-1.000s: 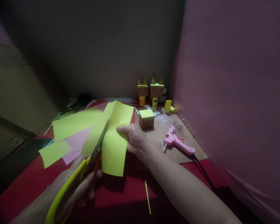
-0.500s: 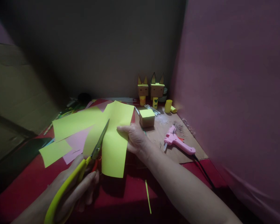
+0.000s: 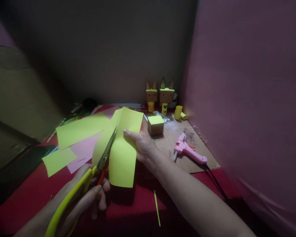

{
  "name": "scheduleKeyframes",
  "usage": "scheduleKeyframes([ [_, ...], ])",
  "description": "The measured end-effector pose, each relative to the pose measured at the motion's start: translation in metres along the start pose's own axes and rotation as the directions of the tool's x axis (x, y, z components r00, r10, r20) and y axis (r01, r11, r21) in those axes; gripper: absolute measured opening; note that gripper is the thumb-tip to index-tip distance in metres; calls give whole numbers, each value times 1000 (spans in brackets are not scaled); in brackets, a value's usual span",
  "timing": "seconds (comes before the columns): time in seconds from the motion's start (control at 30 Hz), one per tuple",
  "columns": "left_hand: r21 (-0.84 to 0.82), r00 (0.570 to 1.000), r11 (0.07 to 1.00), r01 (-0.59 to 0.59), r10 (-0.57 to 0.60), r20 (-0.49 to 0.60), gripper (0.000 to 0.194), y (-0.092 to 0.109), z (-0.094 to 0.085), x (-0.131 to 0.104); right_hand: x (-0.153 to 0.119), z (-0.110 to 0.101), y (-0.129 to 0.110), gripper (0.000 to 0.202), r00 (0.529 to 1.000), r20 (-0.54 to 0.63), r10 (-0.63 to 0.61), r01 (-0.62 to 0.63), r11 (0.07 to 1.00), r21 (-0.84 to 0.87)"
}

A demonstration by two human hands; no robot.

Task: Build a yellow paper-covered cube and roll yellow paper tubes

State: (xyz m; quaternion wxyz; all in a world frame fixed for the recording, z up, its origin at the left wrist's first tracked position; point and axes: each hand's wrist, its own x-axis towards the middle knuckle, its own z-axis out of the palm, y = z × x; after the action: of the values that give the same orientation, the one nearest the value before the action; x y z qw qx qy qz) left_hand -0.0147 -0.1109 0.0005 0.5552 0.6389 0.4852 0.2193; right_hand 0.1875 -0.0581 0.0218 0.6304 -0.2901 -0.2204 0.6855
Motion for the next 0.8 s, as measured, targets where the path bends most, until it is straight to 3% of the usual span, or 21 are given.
scheduleKeyframes([
  [0.3, 75, 998, 996, -44, 48, -51, 17, 14, 8, 0, -1, -2, 7, 31, 999, 43, 25, -24, 1000, -18],
  [0.5, 129, 985, 990, 55, -33, -166, 17, 30, 15, 1, 0, -2, 7, 28, 998, 62, 31, -30, 999, -12],
  [0.8, 201, 996, 980, 4, 14, -85, 18, 21, 11, -1, 1, -3, 7, 27, 998, 49, 30, -28, 999, -36],
])
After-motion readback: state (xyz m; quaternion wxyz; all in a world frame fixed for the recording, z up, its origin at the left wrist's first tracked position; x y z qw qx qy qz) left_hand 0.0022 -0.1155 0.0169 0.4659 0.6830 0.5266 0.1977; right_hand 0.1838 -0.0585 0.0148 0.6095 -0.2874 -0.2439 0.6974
